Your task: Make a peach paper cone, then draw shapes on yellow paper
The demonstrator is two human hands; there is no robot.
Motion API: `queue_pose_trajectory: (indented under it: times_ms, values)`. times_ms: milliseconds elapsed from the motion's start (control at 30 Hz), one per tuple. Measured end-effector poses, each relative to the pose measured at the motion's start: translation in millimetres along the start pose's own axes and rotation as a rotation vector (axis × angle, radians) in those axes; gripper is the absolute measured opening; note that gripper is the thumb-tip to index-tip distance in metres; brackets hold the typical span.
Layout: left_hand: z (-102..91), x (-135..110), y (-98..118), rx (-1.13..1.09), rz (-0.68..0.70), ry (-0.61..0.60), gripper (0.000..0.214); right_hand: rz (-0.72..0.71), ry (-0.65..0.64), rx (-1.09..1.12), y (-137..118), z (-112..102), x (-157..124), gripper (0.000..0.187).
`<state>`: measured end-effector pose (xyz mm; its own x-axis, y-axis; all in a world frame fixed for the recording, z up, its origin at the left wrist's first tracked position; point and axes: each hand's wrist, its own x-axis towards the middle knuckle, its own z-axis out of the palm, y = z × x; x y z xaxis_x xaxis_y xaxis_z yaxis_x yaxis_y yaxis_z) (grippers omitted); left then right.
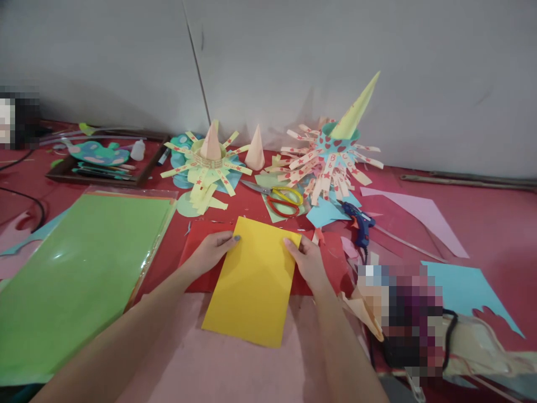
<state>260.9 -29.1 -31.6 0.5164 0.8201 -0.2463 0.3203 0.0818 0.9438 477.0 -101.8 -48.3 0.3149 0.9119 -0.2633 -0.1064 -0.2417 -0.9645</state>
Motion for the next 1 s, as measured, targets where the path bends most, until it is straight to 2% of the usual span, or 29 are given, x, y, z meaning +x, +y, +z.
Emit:
queue_pose_trajectory:
  times_ms: [167, 333, 533, 733, 1000]
  values:
    - [3.0, -1, 2, -0.004, 0.025, 0.173, 0.035, 0.011, -0.062, -0.001, -4, 6, -1, 0.03]
    - [5.2, -1, 0, -0.09, -0.019, 0.23, 0.037, -0.003, -0.078, -0.021, -4, 11, 0, 0.029]
    - [5.2, -2, 2, -0.045, -0.009, 0.251, 0.038, 0.002, 0.028, -0.075, -4, 17, 0, 0.029]
    - [5.2, 0, -1, -0.083, 0.003, 0.24, 0.027, -0.002, 0.022, -0.081, -5, 15, -3, 0.028]
    - [4.9, 0, -3, -0.043, -0.006, 0.238, 0.029, -0.013, 0.038, -0.109, -3, 12, -3, 0.03]
